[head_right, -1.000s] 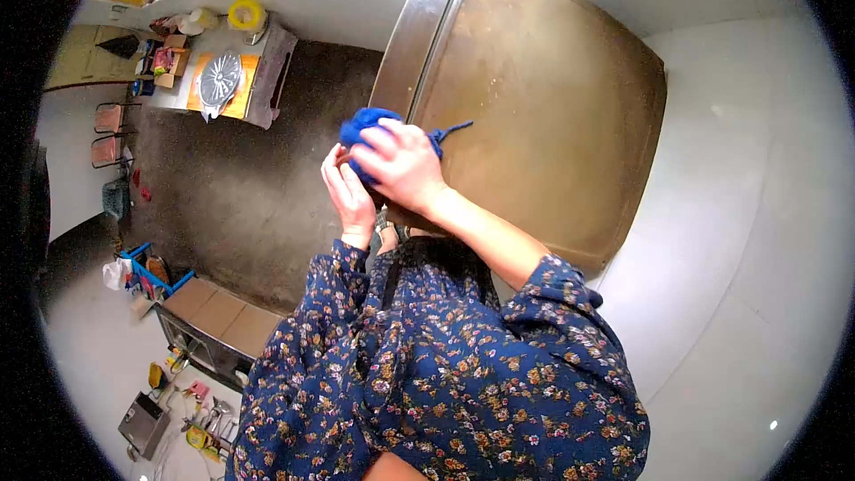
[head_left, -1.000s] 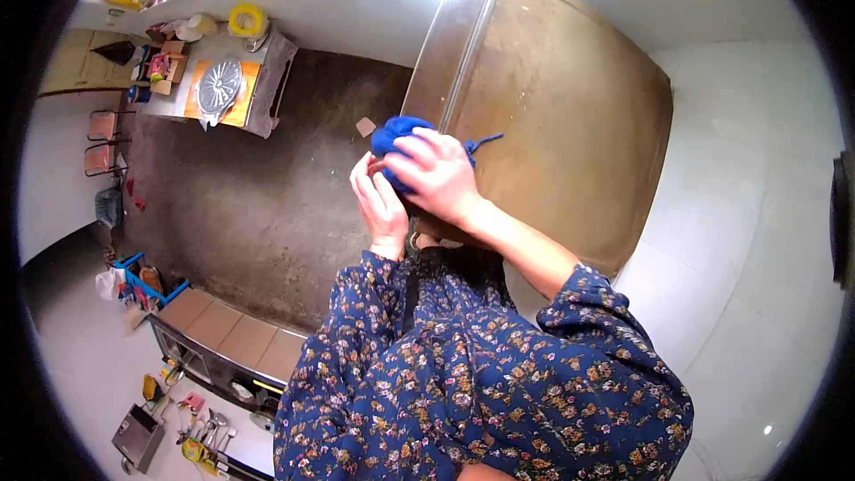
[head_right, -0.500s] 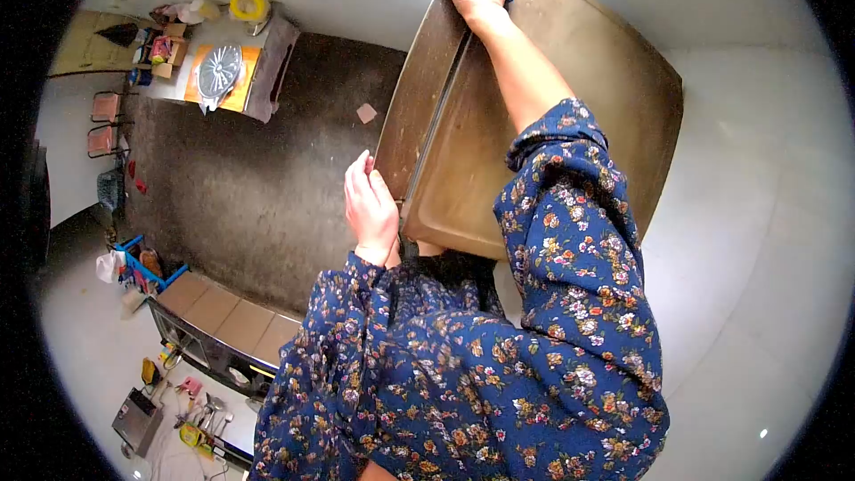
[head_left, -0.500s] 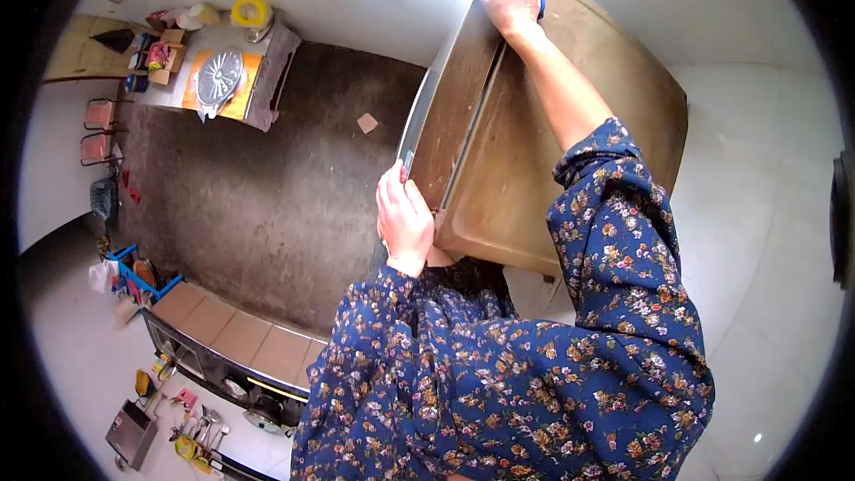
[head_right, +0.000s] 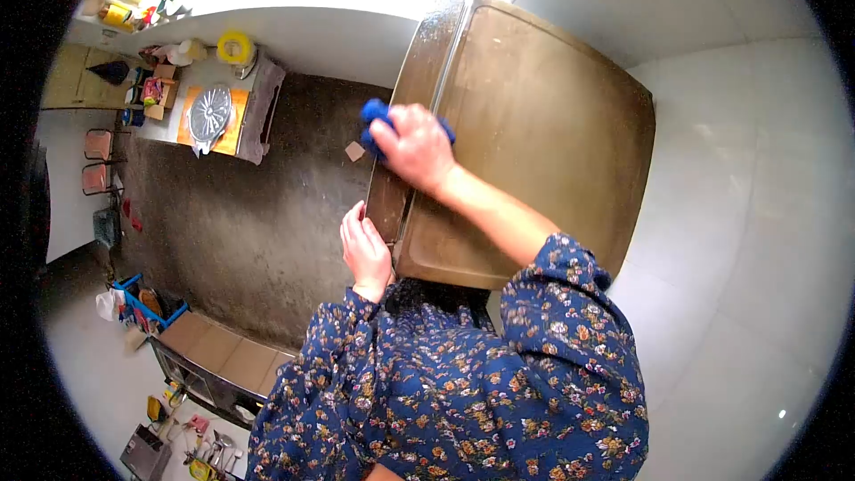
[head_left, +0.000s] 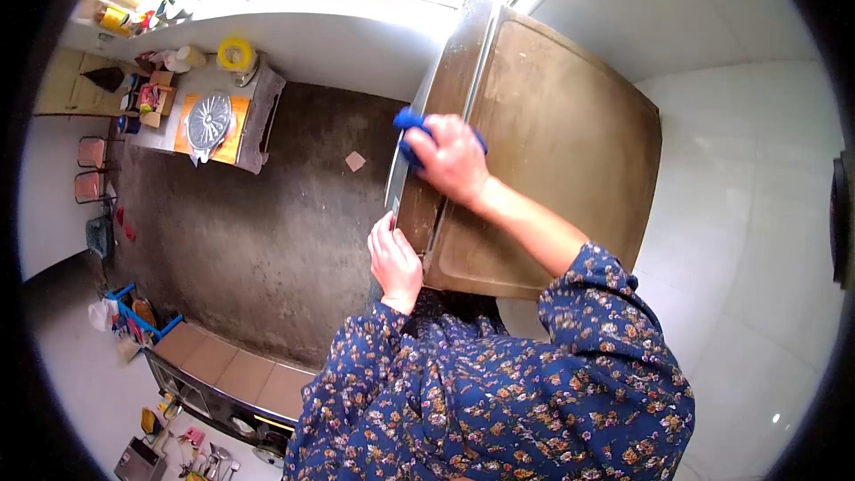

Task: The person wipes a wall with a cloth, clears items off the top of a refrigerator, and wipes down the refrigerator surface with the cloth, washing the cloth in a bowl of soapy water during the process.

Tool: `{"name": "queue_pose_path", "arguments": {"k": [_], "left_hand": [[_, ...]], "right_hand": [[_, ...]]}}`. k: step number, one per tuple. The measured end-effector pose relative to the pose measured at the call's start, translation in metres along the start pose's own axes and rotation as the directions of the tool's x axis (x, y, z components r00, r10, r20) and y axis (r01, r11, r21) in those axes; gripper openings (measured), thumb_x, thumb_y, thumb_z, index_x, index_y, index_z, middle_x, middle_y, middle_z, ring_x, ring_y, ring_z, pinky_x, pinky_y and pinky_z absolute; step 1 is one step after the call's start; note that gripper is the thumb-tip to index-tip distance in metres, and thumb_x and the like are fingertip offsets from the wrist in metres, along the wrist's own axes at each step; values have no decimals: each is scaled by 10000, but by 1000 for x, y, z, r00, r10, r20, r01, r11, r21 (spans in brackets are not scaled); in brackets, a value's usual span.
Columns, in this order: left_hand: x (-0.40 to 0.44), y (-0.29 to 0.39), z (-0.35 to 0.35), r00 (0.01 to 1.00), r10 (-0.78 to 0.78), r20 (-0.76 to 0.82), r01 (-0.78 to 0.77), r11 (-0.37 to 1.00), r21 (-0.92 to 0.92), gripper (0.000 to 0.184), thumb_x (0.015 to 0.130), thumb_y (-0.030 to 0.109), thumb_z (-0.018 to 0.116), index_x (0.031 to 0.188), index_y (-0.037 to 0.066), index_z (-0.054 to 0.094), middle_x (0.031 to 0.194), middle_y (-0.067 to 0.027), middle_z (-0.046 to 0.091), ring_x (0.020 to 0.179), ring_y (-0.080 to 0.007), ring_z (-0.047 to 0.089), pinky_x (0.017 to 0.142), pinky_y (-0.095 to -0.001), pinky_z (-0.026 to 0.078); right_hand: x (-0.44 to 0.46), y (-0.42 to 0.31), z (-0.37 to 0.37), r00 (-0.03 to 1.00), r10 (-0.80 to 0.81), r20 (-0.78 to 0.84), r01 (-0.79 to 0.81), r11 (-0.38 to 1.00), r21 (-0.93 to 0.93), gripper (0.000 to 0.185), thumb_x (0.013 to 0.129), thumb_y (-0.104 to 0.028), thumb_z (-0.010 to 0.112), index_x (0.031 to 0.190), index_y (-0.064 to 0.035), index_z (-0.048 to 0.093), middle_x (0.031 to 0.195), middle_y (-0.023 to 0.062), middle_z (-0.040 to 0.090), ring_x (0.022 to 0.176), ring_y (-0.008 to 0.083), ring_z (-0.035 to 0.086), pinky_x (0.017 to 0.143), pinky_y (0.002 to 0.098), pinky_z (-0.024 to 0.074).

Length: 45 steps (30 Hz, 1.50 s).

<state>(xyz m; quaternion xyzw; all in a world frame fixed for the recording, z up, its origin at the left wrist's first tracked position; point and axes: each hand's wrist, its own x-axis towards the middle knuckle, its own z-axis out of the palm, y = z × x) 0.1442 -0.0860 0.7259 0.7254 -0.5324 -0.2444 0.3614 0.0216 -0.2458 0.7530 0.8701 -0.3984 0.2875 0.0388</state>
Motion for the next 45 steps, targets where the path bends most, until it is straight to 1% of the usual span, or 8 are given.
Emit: {"name": "queue_pose_path", "arguments": {"k": [9, 10, 19, 22, 30, 36, 41, 45], "left_hand": [[9, 1, -5, 1000, 1, 5, -1, 998, 61, 290, 946, 118, 402, 1184, -15, 504, 1151, -180, 553, 1077, -349, 512, 939, -409, 402], [10, -2, -6, 1000, 13, 6, -13, 998, 64, 288, 945, 114, 404, 1181, -16, 504, 1149, -182, 553, 1074, -348, 514, 937, -408, 404], [3, -11, 4, 999, -33, -21, 32, 998, -45, 285, 931, 104, 431, 1185, -20, 466, 1166, -192, 498, 1090, -340, 486, 952, -401, 383], [3, -15, 9, 999, -21, -51, 16, 995, -99, 298, 941, 117, 419, 1203, -23, 444, 1177, -207, 475, 1087, -350, 480, 958, -403, 378], [-1, -69, 27, 963, -228, -141, 91, 772, -628, 367, 1009, 235, 301, 1250, -12, 426, 1223, -152, 407, 1088, -235, 461, 993, -376, 333], [-27, -121, 0, 957, -263, -123, 166, 845, -509, 388, 1013, 334, 324, 1291, 78, 415, 1262, -46, 438, 1124, -158, 463, 1000, -346, 305], [-41, -146, -20, 932, -299, -203, 175, 866, -469, 371, 1017, 247, 317, 1253, -18, 426, 1223, -138, 406, 1090, -213, 482, 995, -359, 348], [-49, -155, -24, 913, -360, -190, 234, 846, -479, 371, 1018, 241, 321, 1262, -24, 411, 1237, -142, 399, 1098, -219, 478, 989, -354, 357]], "right_hand": [[136, 206, 51, 931, 364, -30, -340, 833, -437, 413, 744, -294, 693, 1087, -106, 562, 1032, 165, 578, 972, 342, 562, 829, 450, 480], [135, 204, 60, 890, 434, -138, -455, 837, -304, 197, 696, -105, 620, 883, -48, 597, 924, 205, 616, 871, 379, 591, 769, 459, 488], [85, 113, 29, 958, 192, -212, -224, 965, -139, 216, 671, -150, 666, 857, -75, 583, 816, 161, 589, 816, 348, 571, 763, 448, 471], [51, 66, 31, 924, 380, 28, -359, 893, -270, 416, 701, -296, 737, 1016, -95, 553, 935, 162, 568, 854, 331, 573, 749, 438, 496], [-102, -126, 7, 968, 246, 53, -250, 963, 103, 313, 681, -237, 681, 973, -160, 599, 951, 86, 507, 892, 294, 526, 732, 410, 464], [-74, -26, 46, 987, 148, -60, -156, 976, -152, 130, 778, -138, 571, 903, -170, 562, 897, 114, 523, 786, 281, 525, 626, 408, 447], [-9, 62, 55, 846, 508, -164, -533, 786, -313, 283, 704, -229, 709, 918, -100, 577, 988, 156, 545, 919, 326, 541, 756, 429, 479], [-53, 23, 57, 878, 476, -46, -471, 845, -253, 476, 681, -270, 749, 1099, -146, 557, 1073, 147, 538, 955, 345, 538, 768, 462, 503]]}}
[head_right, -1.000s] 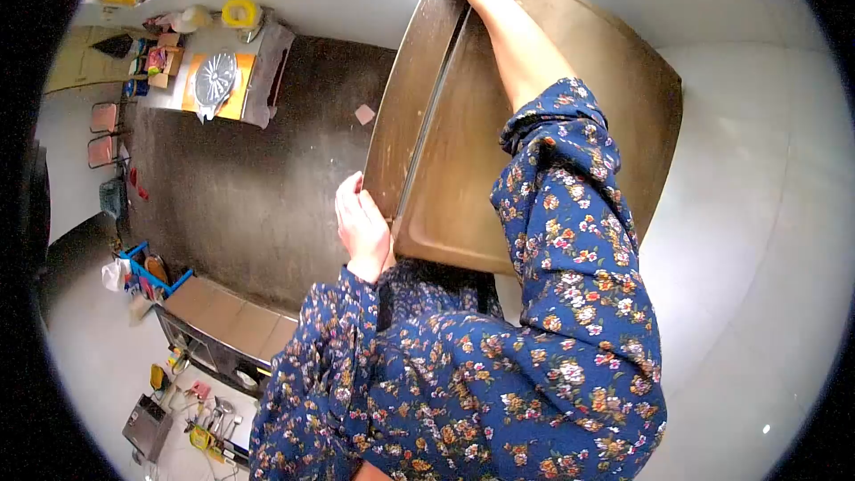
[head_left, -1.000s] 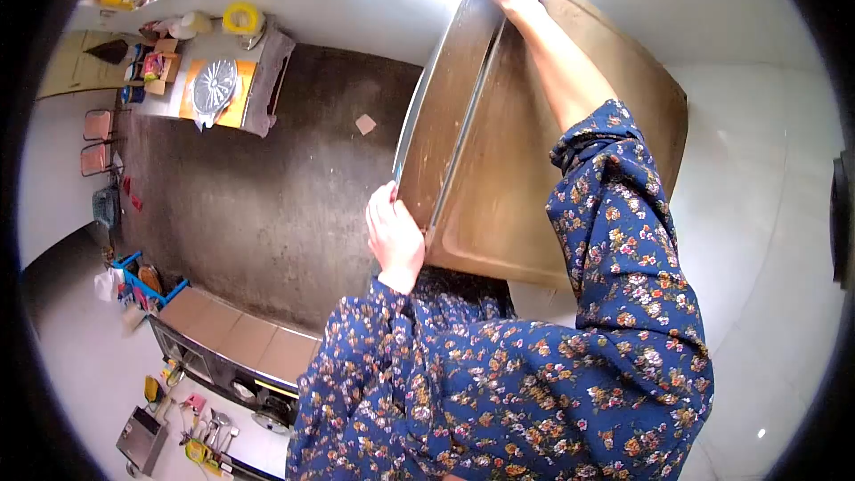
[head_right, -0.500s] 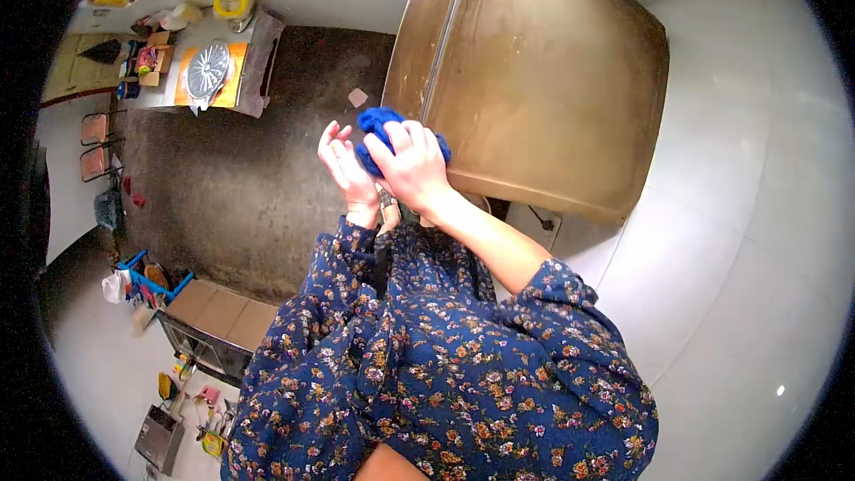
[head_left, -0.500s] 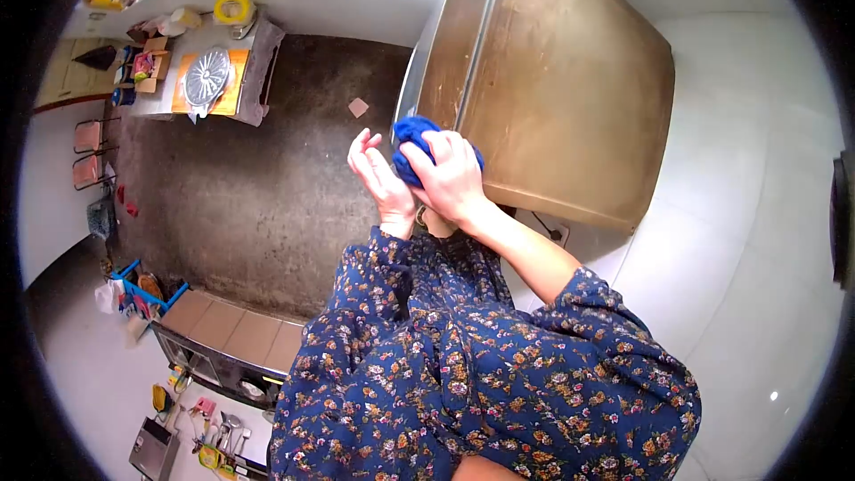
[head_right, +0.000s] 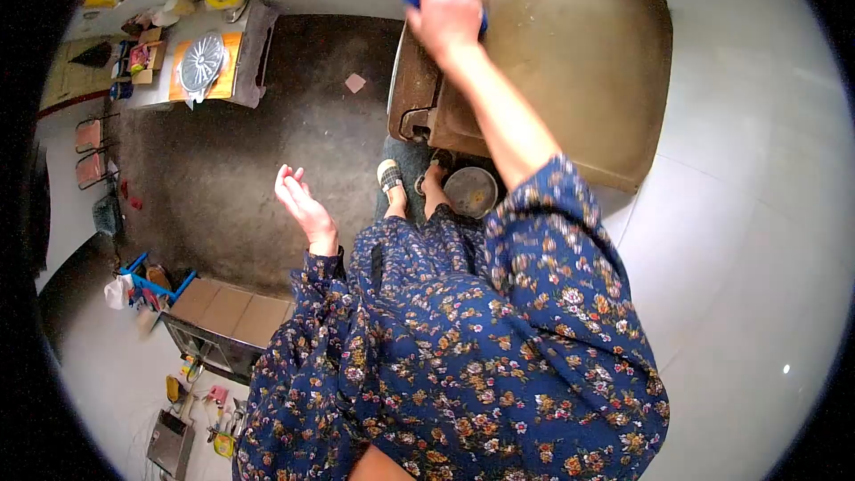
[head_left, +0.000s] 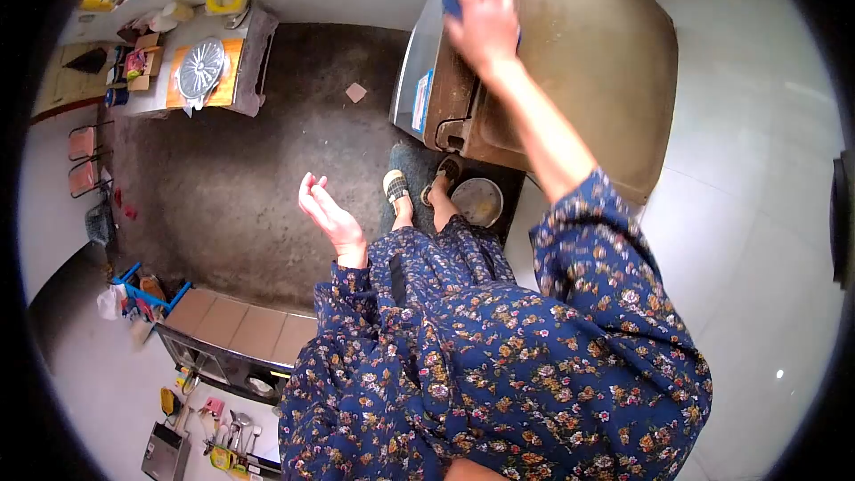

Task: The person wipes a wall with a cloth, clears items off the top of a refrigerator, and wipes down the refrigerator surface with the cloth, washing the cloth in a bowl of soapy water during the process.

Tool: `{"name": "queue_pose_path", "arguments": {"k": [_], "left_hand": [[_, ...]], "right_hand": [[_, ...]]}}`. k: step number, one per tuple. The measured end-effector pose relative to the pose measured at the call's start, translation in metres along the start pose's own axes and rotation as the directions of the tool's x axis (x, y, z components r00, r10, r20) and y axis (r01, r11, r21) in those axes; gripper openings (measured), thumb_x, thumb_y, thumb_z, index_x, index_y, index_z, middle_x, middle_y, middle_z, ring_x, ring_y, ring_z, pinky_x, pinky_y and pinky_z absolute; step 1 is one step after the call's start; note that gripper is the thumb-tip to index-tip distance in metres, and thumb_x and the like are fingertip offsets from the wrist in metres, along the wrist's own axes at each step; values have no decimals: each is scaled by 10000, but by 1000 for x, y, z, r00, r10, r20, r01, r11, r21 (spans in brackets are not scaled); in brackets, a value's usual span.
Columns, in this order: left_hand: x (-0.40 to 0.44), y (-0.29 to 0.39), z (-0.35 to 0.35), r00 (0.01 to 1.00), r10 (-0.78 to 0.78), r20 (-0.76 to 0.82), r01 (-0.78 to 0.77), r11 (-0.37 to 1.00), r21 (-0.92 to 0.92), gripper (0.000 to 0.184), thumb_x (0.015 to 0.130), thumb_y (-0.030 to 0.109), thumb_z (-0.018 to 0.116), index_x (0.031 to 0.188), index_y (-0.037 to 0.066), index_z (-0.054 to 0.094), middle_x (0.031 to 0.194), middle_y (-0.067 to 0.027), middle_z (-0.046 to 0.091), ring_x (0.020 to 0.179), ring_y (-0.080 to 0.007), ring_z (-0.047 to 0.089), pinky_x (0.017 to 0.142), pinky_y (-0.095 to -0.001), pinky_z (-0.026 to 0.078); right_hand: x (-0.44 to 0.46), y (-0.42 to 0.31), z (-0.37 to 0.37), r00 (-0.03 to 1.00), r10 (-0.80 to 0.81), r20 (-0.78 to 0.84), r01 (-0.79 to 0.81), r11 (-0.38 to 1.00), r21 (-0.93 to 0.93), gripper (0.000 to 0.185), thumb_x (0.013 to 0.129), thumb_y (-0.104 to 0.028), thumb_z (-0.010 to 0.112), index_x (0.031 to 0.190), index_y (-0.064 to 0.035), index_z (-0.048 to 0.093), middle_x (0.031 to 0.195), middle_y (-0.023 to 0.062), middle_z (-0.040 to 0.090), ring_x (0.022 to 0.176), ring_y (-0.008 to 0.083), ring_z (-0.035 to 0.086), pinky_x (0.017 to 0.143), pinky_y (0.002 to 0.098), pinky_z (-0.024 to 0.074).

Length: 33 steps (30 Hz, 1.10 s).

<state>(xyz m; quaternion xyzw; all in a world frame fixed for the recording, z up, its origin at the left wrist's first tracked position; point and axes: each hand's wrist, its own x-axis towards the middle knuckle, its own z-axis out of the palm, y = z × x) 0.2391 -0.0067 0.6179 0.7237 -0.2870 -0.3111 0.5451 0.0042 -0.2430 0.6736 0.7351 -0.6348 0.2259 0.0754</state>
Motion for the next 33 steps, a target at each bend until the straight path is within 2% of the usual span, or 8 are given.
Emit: {"name": "queue_pose_path", "arguments": {"k": [4, 12, 16, 19, 22, 27, 31, 33], "left_hand": [[-1, -19, -2, 998, -25, 61, 25, 1000, 7, 385, 1012, 321, 331, 1298, 78, 417, 1290, -48, 420, 1132, -174, 467, 987, -350, 301], [-6, 10, 16, 989, 35, 146, -40, 999, 34, 375, 1014, 295, 342, 1284, 49, 424, 1272, -78, 404, 1089, -182, 496, 980, -347, 350], [-10, 10, 12, 988, 18, 153, -29, 997, 70, 372, 1014, 285, 343, 1278, 36, 427, 1262, -85, 402, 1083, -185, 498, 977, -343, 357], [-10, 9, 9, 990, 23, 139, -37, 994, 102, 365, 1013, 273, 351, 1269, 23, 429, 1248, -91, 405, 1071, -190, 503, 967, -338, 369], [-10, 4, 15, 991, -19, 129, 7, 996, 90, 354, 1010, 255, 363, 1251, 6, 436, 1238, -106, 409, 1064, -198, 510, 953, -332, 386], [2, 26, 55, 963, 52, 263, -92, 985, 143, 333, 997, 225, 390, 1220, -14, 457, 1235, -152, 412, 1050, -225, 518, 947, -339, 400], [14, 58, 90, 905, 143, 401, -210, 969, 128, 341, 970, 216, 432, 1210, -25, 454, 1231, -187, 399, 1141, -278, 431, 973, -369, 366], [9, 73, 101, 867, 200, 456, -256, 965, 63, 334, 952, 169, 442, 1216, -34, 418, 1204, -197, 368, 965, -251, 469, 895, -372, 402]], "right_hand": [[-109, -60, -45, 985, -140, 100, 120, 976, 183, 565, 537, -244, 808, 1042, -167, 565, 1006, 121, 505, 880, 320, 518, 731, 438, 487], [-77, -33, -14, 930, -328, -165, 345, 934, 88, 158, 756, -146, 588, 907, -189, 567, 868, 87, 509, 761, 268, 524, 598, 378, 472], [24, 16, 14, 996, -23, -82, 18, 998, -64, 470, 685, -297, 769, 1058, -146, 528, 1084, 156, 531, 969, 360, 533, 750, 461, 497], [37, 10, 8, 995, 54, -82, -59, 997, -58, 342, 725, -277, 708, 994, -116, 571, 1046, 149, 517, 948, 339, 531, 770, 445, 477], [-11, -4, -10, 998, -4, 59, 5, 1000, -5, 514, 703, -271, 740, 1155, -153, 525, 1115, 171, 523, 974, 369, 522, 778, 465, 499], [-96, -33, -57, 969, -173, 174, 117, 949, 291, 499, 631, -216, 780, 1077, -156, 563, 997, 132, 525, 891, 327, 531, 779, 436, 491], [-96, 6, -78, 990, 140, 15, -134, 910, 391, 423, 703, -224, 739, 1069, -106, 560, 964, 137, 550, 926, 324, 531, 846, 435, 442], [-97, 22, -112, 954, 288, -87, -250, 919, 303, 365, 780, -252, 695, 1081, -94, 562, 991, 150, 549, 961, 323, 524, 855, 436, 423]]}}
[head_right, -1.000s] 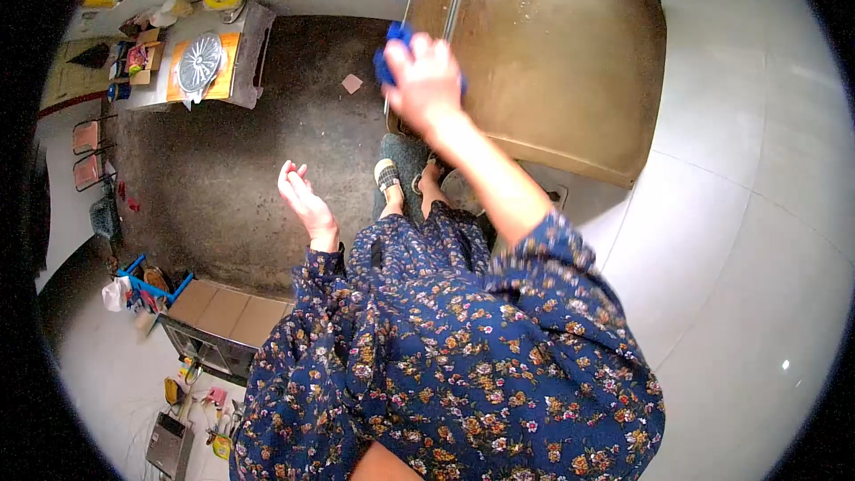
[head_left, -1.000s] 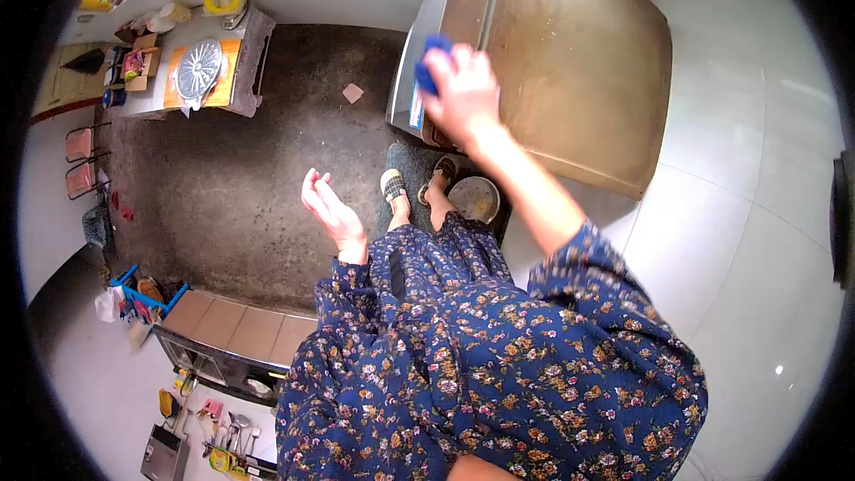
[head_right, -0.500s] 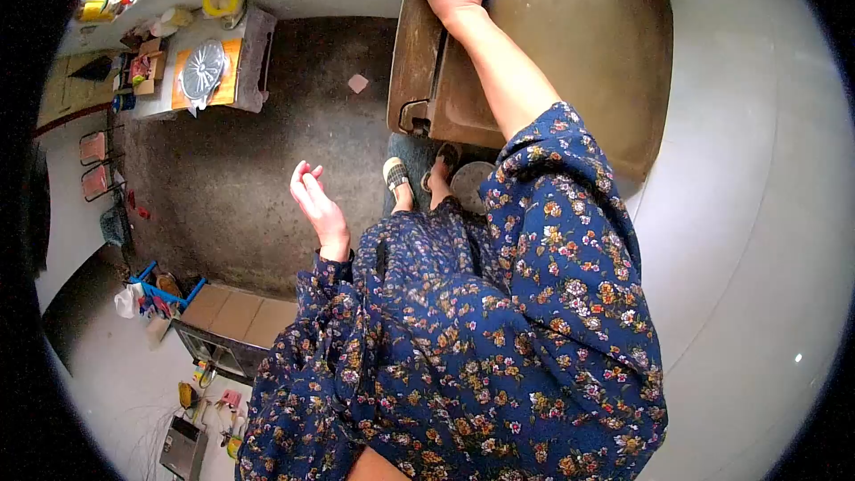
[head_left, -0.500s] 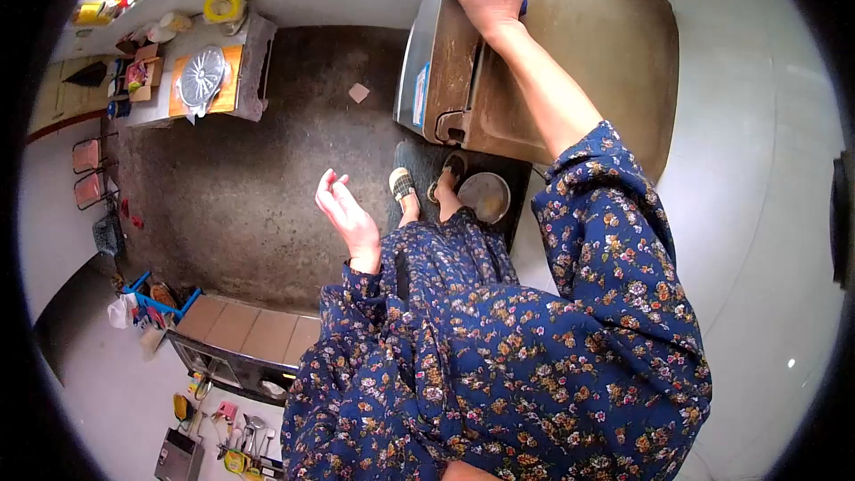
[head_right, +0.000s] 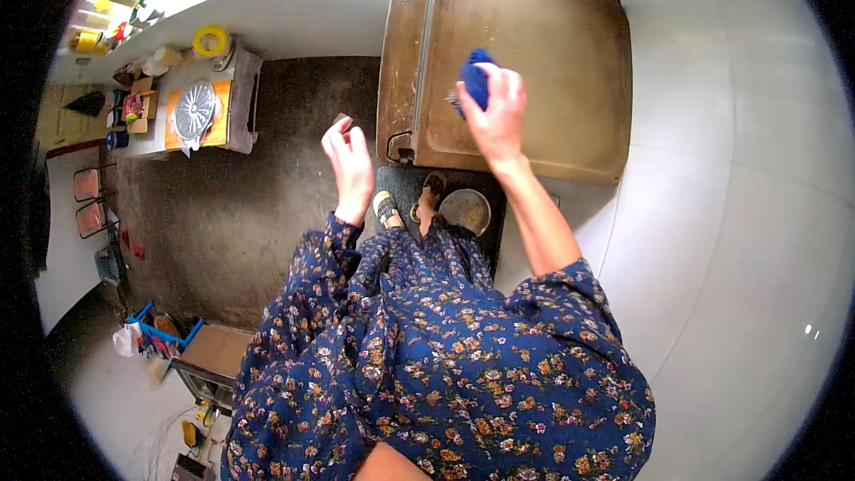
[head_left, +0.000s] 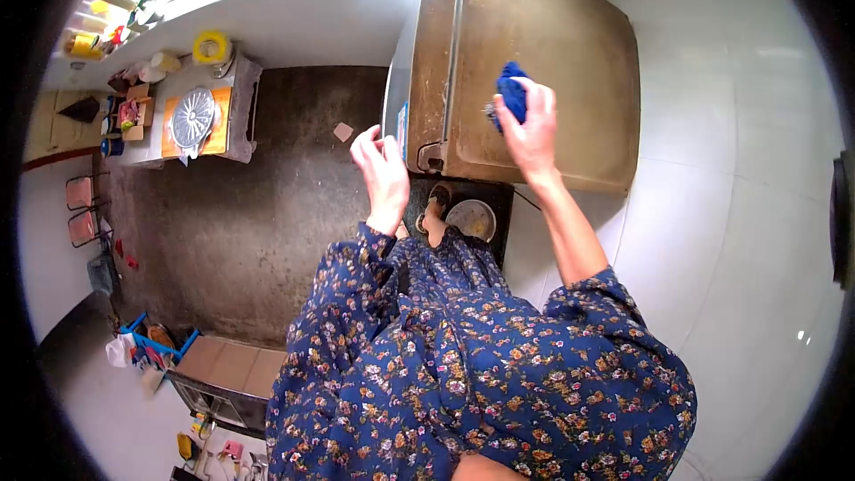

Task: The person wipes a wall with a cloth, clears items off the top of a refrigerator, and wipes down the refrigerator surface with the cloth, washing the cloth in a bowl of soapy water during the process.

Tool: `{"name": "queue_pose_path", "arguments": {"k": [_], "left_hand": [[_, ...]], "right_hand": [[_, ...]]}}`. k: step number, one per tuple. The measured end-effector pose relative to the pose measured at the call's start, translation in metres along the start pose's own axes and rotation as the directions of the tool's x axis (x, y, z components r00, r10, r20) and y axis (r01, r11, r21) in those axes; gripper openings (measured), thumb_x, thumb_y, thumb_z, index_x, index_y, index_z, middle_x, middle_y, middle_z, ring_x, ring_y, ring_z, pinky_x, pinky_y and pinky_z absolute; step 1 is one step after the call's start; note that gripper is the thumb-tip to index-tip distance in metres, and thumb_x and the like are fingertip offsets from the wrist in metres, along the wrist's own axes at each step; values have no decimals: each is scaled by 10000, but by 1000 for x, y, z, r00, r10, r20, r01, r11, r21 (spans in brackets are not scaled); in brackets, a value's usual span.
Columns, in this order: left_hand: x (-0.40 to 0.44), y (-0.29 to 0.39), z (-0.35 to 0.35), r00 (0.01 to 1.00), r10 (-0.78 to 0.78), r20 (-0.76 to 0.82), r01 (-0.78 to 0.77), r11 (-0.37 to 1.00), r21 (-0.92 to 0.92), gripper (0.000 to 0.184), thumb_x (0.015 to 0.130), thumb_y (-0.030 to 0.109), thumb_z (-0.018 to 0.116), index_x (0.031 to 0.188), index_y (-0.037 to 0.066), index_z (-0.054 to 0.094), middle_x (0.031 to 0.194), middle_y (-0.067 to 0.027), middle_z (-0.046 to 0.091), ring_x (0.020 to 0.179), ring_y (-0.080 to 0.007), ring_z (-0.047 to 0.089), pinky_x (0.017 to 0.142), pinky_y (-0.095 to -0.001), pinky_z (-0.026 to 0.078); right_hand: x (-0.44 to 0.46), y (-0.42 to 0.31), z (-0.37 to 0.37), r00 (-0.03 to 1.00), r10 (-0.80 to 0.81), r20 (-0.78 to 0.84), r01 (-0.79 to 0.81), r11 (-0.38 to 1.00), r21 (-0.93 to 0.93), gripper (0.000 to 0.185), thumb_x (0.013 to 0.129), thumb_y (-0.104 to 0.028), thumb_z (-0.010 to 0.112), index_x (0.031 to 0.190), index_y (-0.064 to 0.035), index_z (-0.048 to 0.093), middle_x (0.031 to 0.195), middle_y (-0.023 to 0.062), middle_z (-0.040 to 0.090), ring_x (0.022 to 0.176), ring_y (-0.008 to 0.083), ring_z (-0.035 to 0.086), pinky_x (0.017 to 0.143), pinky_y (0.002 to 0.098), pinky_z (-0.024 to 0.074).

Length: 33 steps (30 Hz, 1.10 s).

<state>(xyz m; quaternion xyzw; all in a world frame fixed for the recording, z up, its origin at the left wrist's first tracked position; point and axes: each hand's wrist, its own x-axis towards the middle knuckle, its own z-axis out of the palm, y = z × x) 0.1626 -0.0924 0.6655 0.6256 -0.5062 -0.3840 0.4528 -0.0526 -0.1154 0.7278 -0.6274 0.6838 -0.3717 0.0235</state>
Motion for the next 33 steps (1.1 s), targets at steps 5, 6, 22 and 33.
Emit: {"name": "queue_pose_path", "arguments": {"k": [5, 6, 22, 33], "left_hand": [[12, 15, 30, 989, 142, 33, -146, 975, 165, 347, 935, 192, 469, 1193, -39, 445, 1202, -215, 431, 1079, -333, 456, 947, -404, 371], [14, -42, 47, 987, 157, 19, -156, 954, 257, 347, 932, 192, 471, 1193, -36, 449, 1189, -213, 448, 1075, -343, 459, 947, -413, 370], [19, 34, 9, 995, 38, 88, -80, 836, 543, 357, 957, 206, 419, 1238, -15, 422, 1183, -204, 484, 1115, -373, 447, 953, -447, 365], [16, 4, 5, 990, 96, 102, -138, 802, 582, 363, 942, 200, 428, 1221, -32, 425, 1189, -216, 486, 1121, -387, 440, 958, -463, 358]], "right_hand": [[-33, 8, -27, 854, -367, 368, 422, 903, -81, 437, 731, -242, 729, 1133, -176, 573, 1140, 88, 519, 1087, 326, 487, 903, 444, 431], [-59, 43, 26, 838, -429, 338, 452, 892, 11, 464, 685, -203, 755, 1112, -169, 577, 1148, 103, 512, 1062, 340, 505, 891, 446, 437], [185, 64, 108, 983, -183, 14, 181, 954, -238, 349, 712, -312, 706, 1011, -161, 606, 1017, 120, 560, 981, 338, 517, 829, 457, 457], [-4, 41, 17, 799, -565, 203, 552, 825, 124, 230, 751, -152, 631, 960, -236, 589, 906, 66, 530, 806, 270, 553, 660, 400, 470]]}}
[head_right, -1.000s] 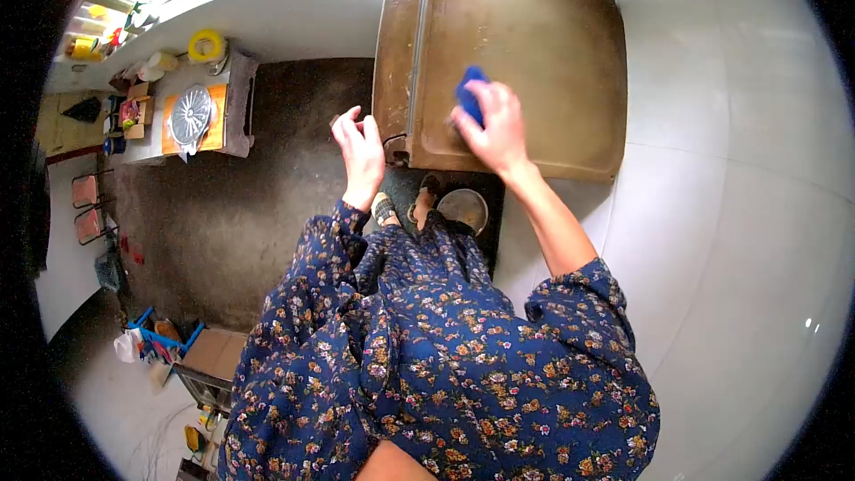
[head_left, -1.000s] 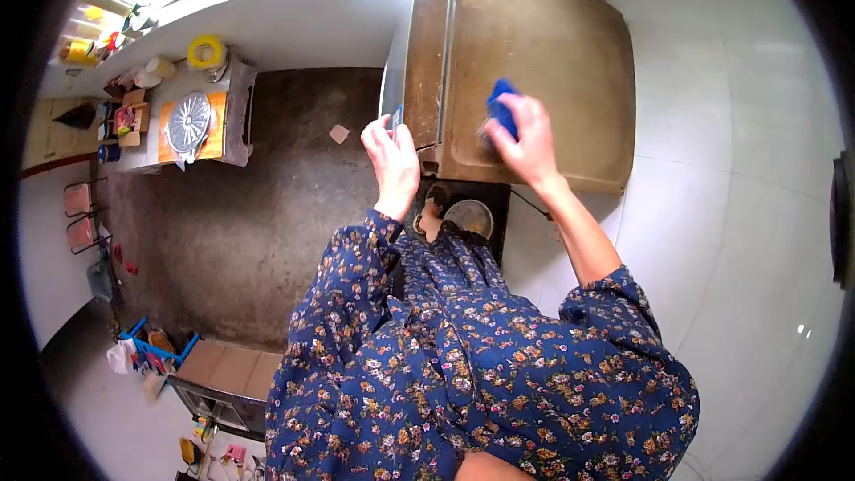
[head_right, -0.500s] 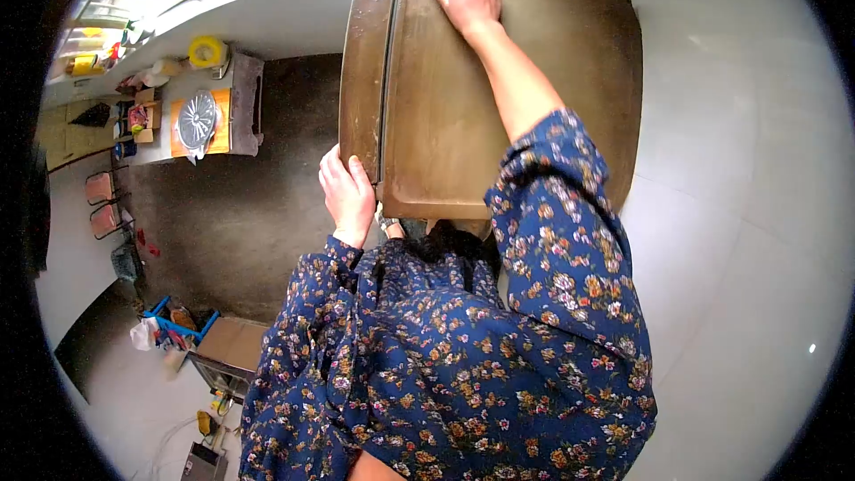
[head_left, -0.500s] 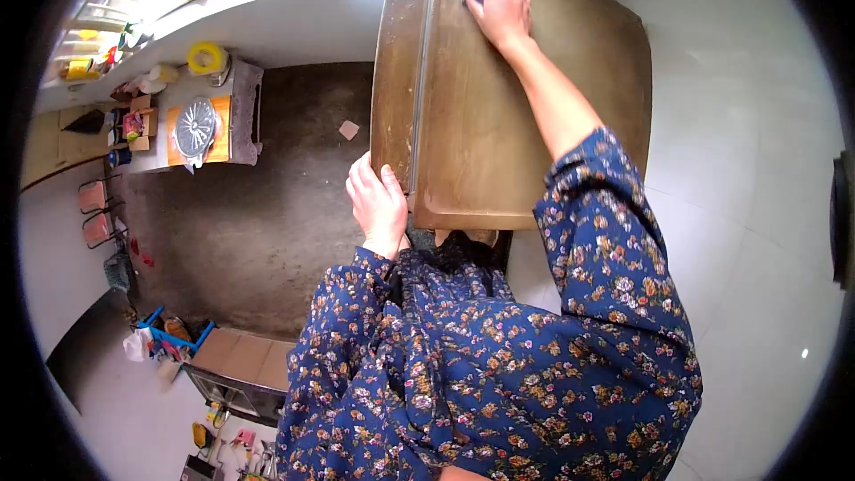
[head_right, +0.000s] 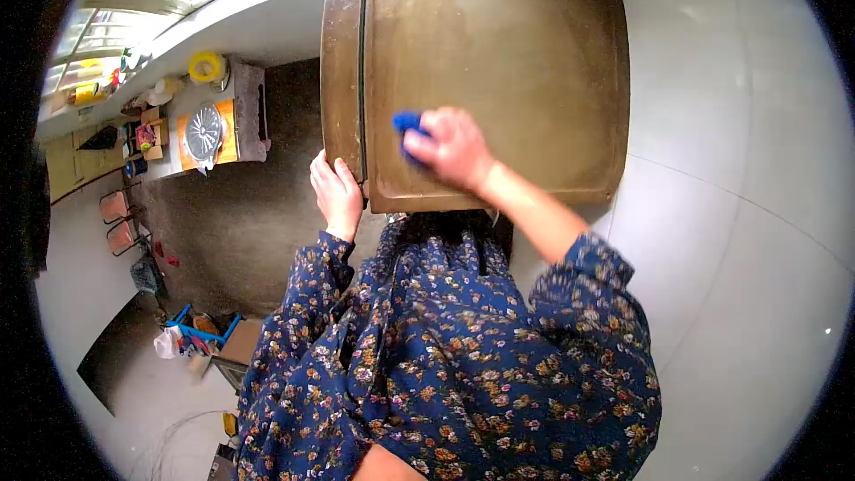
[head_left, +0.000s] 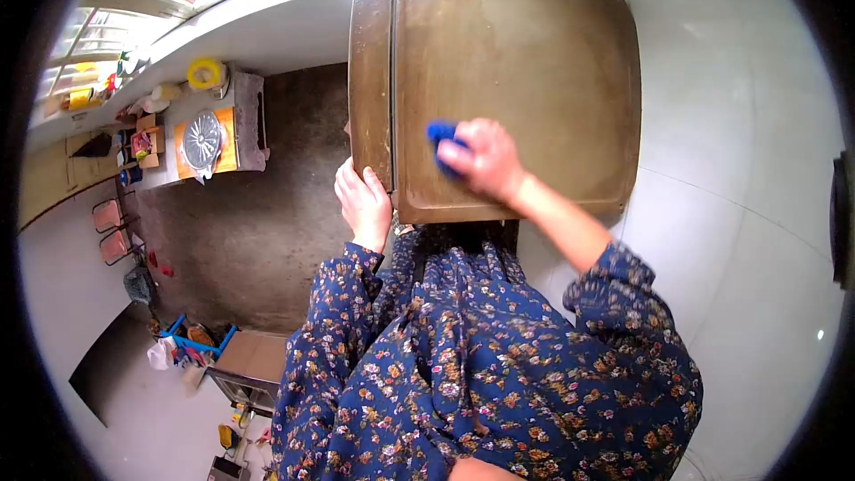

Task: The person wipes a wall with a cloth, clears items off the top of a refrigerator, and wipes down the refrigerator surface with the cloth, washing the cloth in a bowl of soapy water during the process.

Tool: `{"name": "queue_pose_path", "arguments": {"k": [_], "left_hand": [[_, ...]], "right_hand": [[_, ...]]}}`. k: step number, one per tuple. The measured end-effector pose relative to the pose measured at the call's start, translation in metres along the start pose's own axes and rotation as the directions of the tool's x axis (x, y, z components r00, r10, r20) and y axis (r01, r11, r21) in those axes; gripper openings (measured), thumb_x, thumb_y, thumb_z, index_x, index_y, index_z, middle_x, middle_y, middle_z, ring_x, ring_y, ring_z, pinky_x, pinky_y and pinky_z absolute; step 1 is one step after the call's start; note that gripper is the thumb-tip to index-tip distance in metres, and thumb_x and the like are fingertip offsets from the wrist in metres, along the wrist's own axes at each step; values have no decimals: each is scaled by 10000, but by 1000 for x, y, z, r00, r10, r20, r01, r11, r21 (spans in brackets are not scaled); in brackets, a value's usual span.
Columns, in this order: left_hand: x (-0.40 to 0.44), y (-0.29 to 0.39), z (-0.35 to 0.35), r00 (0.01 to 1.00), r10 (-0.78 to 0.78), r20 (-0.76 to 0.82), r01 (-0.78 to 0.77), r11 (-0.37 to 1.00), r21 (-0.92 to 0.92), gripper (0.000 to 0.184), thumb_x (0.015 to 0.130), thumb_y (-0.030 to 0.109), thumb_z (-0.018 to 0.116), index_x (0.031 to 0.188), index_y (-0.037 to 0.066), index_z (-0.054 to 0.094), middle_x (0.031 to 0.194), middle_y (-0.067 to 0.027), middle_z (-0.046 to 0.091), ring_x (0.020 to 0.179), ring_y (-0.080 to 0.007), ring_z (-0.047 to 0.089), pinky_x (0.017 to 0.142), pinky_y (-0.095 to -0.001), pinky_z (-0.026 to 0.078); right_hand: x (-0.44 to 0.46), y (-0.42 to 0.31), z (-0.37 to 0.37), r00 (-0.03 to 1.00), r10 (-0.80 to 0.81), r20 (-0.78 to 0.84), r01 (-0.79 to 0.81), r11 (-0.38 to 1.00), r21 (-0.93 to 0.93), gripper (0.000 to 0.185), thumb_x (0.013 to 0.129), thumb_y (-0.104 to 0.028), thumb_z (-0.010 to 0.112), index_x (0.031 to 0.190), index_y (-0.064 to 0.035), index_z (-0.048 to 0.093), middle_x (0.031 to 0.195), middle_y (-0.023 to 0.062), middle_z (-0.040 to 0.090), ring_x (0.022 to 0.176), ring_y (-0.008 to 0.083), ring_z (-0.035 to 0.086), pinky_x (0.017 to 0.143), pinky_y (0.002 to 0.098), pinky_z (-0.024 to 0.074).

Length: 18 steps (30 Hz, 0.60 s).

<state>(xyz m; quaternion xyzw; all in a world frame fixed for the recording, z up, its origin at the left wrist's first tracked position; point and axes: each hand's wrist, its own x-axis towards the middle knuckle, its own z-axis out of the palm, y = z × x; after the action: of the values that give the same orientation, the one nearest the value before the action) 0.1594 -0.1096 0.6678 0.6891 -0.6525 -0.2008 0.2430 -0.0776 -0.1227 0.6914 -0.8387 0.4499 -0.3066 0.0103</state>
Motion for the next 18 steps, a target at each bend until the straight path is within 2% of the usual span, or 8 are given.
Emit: {"name": "queue_pose_path", "arguments": {"k": [1, 2, 3, 4, 7, 12, 15, 18], "left_hand": [[1, 2, -2, 1000, -13, 12, 13, 1000, -4, 364, 943, 200, 427, 1221, -35, 423, 1190, -218, 485, 1123, -388, 439, 959, -463, 357], [2, 5, -4, 999, -25, 24, 25, 1000, -4, 366, 943, 199, 427, 1222, -38, 422, 1190, -220, 485, 1124, -390, 438, 961, -464, 357], [2, 7, -7, 999, -35, 38, 35, 999, -3, 368, 943, 198, 426, 1223, -41, 420, 1191, -222, 484, 1126, -392, 438, 962, -464, 356], [3, 4, -5, 1000, -25, 15, 25, 999, 22, 367, 943, 196, 424, 1224, -39, 421, 1187, -226, 484, 1125, -398, 435, 962, -462, 356], [3, -3, -3, 999, -31, 28, 31, 999, 18, 372, 942, 195, 423, 1226, -45, 416, 1188, -229, 480, 1124, -400, 435, 962, -461, 357], [1, -2, -2, 999, -31, 34, 29, 999, 35, 381, 943, 195, 417, 1227, -58, 407, 1180, -231, 471, 1114, -401, 437, 954, -460, 358], [1, 1, -4, 999, -7, 31, 6, 1000, 23, 381, 946, 198, 412, 1227, -58, 408, 1178, -232, 471, 1118, -402, 435, 956, -459, 358], [-2, 4, -6, 999, -8, 45, 8, 1000, 4, 379, 947, 197, 409, 1225, -61, 408, 1182, -236, 470, 1121, -405, 432, 957, -459, 355]], "right_hand": [[15, 43, 11, 991, -16, -132, 5, 997, -79, 229, 757, -156, 627, 967, -233, 582, 889, 78, 536, 814, 294, 551, 674, 411, 462], [37, 91, 6, 987, 157, 40, -144, 964, -224, 259, 756, -196, 640, 1005, -238, 582, 931, 102, 534, 856, 319, 533, 717, 442, 459], [60, 125, 7, 929, 327, -175, -371, 840, -396, 301, 727, -243, 665, 1016, -220, 585, 972, 125, 519, 894, 328, 508, 733, 461, 454], [84, 165, 6, 860, 471, -196, -510, 778, -368, 350, 767, -321, 674, 1083, -194, 594, 1087, 134, 551, 971, 366, 519, 851, 462, 457], [141, 185, 11, 694, 651, -306, -718, 597, -359, 368, 740, -281, 697, 1041, -115, 566, 1066, 151, 527, 954, 349, 529, 794, 455, 469], [79, 64, 35, 936, 330, -121, -349, 914, -204, 343, 629, -232, 688, 959, -162, 629, 961, 104, 590, 882, 317, 535, 761, 433, 455], [14, -43, 1, 990, 125, 65, -127, 992, 25, 300, 614, -212, 685, 899, -195, 593, 877, 55, 532, 860, 263, 535, 722, 413, 455], [-30, -29, -24, 1000, 24, 15, -26, 994, 102, 263, 670, -176, 661, 928, -206, 612, 903, 40, 578, 892, 233, 557, 747, 383, 471]]}}
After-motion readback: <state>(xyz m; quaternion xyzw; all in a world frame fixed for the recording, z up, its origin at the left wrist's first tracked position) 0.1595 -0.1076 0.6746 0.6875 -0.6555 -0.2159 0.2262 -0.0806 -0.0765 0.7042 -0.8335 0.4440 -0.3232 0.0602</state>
